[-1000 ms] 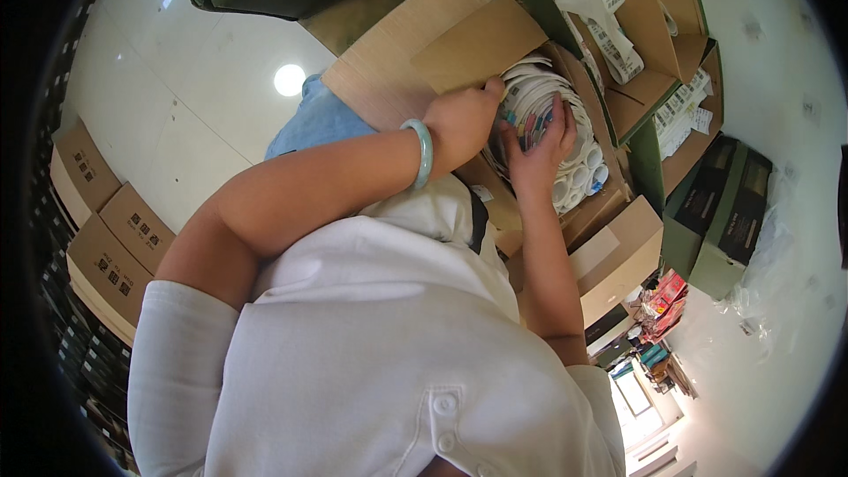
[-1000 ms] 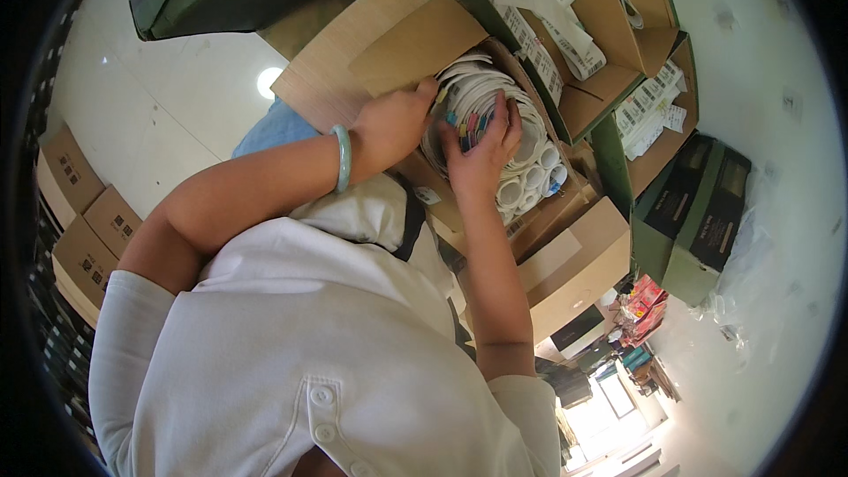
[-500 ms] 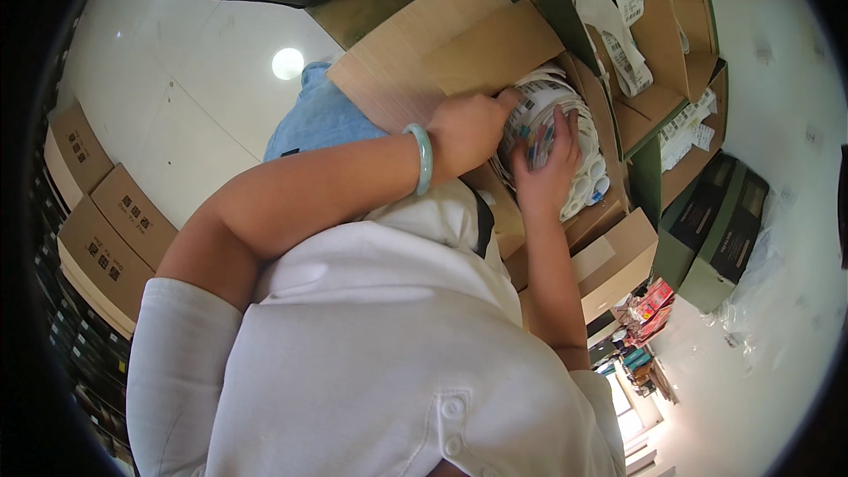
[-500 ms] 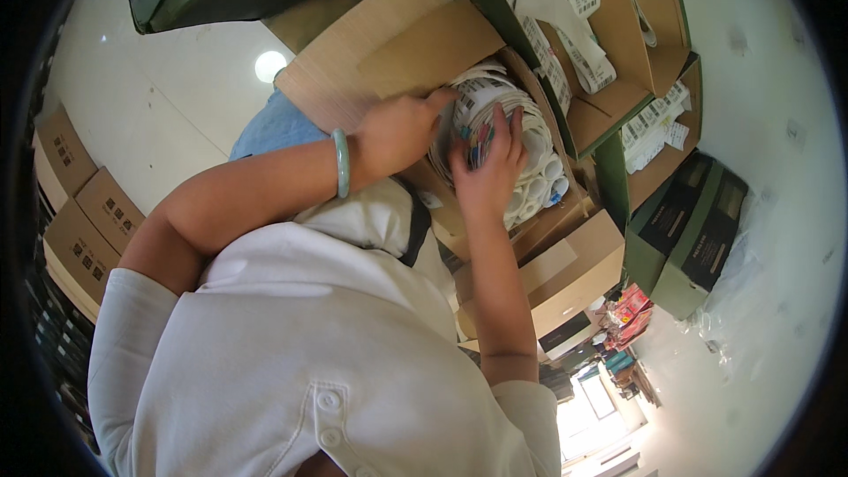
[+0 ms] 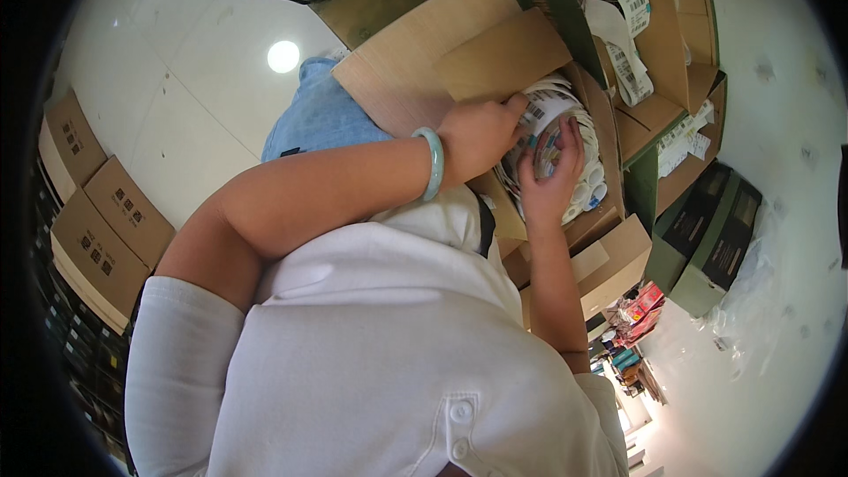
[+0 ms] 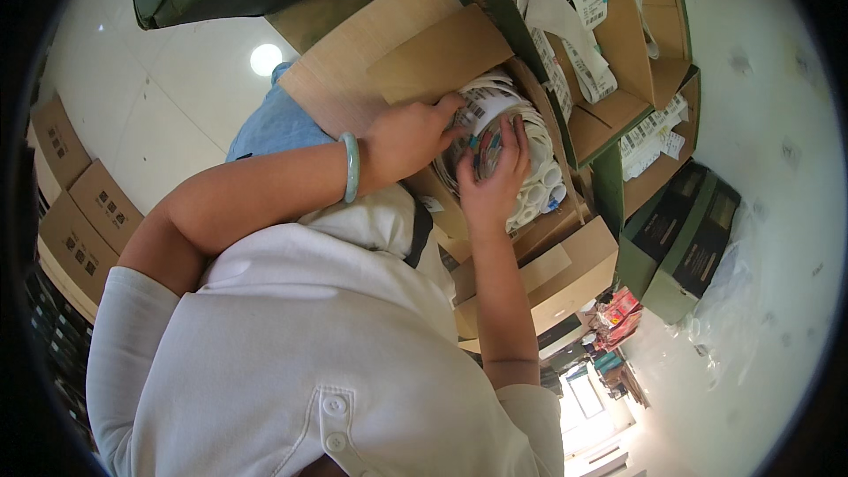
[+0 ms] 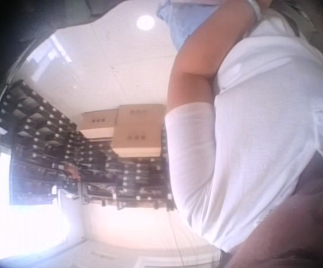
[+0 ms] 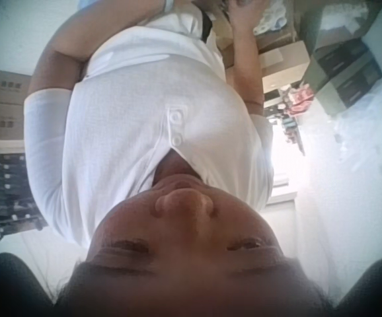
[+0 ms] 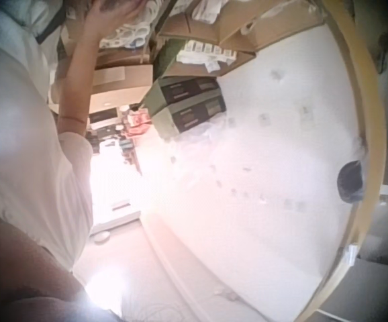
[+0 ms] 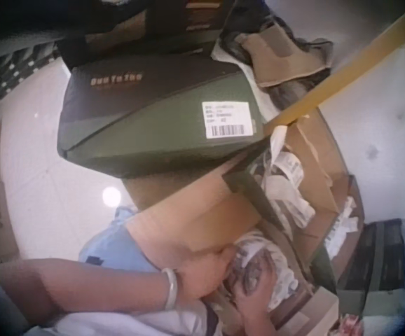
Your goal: The person places a white tissue sheet into a cardboard box, then adds a folded beige cloth item and a small red card. They close the box, use a hair dryer to heat a label on the box, and then move to a second box to sort through a bundle of white cables.
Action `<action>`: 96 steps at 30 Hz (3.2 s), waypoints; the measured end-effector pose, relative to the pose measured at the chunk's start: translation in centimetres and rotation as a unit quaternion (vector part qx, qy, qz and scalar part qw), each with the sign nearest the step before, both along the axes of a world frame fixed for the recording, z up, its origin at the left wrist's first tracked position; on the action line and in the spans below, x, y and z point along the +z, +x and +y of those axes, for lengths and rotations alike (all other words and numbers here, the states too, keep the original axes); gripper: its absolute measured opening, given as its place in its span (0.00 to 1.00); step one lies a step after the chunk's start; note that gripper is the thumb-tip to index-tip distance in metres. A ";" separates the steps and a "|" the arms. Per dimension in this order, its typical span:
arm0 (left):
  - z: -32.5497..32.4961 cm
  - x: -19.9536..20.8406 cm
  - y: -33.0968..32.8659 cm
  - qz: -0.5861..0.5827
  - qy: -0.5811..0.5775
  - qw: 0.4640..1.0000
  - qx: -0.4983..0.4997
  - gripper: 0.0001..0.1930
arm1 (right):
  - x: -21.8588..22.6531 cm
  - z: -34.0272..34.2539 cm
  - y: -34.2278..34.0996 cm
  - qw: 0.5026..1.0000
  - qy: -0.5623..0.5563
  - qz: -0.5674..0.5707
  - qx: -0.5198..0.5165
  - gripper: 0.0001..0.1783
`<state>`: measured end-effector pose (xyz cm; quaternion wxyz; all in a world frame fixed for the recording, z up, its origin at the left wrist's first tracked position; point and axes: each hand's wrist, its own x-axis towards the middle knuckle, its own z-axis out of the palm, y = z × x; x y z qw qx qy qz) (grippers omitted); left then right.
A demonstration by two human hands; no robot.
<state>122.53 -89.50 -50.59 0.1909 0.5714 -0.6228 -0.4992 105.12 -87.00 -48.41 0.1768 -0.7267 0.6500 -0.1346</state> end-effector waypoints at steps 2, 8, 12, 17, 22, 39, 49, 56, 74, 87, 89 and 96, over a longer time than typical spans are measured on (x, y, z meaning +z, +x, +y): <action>-0.2 0.3 -0.1 -0.011 0.009 1.000 -0.010 0.20 | -0.4 0.1 0.0 1.000 -0.016 -0.019 0.001 0.41; -0.3 -0.3 -0.6 -0.051 0.025 0.998 -0.036 0.22 | -0.6 0.5 1.0 0.999 -0.019 -0.011 -0.040 0.47; -0.3 0.0 -0.2 -0.054 0.032 0.997 -0.040 0.20 | -1.0 0.3 0.3 0.999 -0.029 0.009 -0.025 0.45; 0.4 0.4 0.4 -0.026 -0.041 0.998 -0.026 0.22 | -0.8 -0.1 0.3 0.999 -0.052 0.001 -0.007 0.41; 0.8 -1.2 0.2 -0.011 -0.074 0.996 -0.038 0.22 | -0.9 0.4 -0.1 0.999 -0.034 -0.032 -0.015 0.38; -0.2 0.1 0.3 0.006 -0.009 0.999 -0.037 0.19 | -0.6 1.1 0.0 0.999 0.010 0.043 0.021 0.31; 0.3 -0.6 -0.4 -0.061 -0.047 0.996 -0.054 0.17 | -0.5 1.3 -0.2 1.000 -0.008 -0.003 0.002 0.36; 0.3 0.0 0.3 -0.033 -0.072 0.995 -0.064 0.20 | -0.9 1.9 -1.1 0.998 -0.044 -0.032 0.009 0.29; 0.4 -1.1 -0.1 -0.024 -0.087 0.995 -0.042 0.10 | -0.4 1.5 -1.4 0.997 -0.019 -0.062 0.039 0.19; 0.1 -0.5 -0.4 -0.047 -0.047 0.997 -0.036 0.15 | -0.5 1.7 -0.6 0.999 -0.009 -0.026 0.024 0.26; 0.0 -0.2 -0.4 -0.049 -0.036 0.997 -0.037 0.15 | -0.4 1.6 -0.6 0.999 0.000 -0.026 0.027 0.26; 0.2 -1.0 -0.1 -0.024 -0.056 0.998 -0.027 0.12 | -0.3 1.7 -0.2 1.000 -0.011 -0.007 0.008 0.29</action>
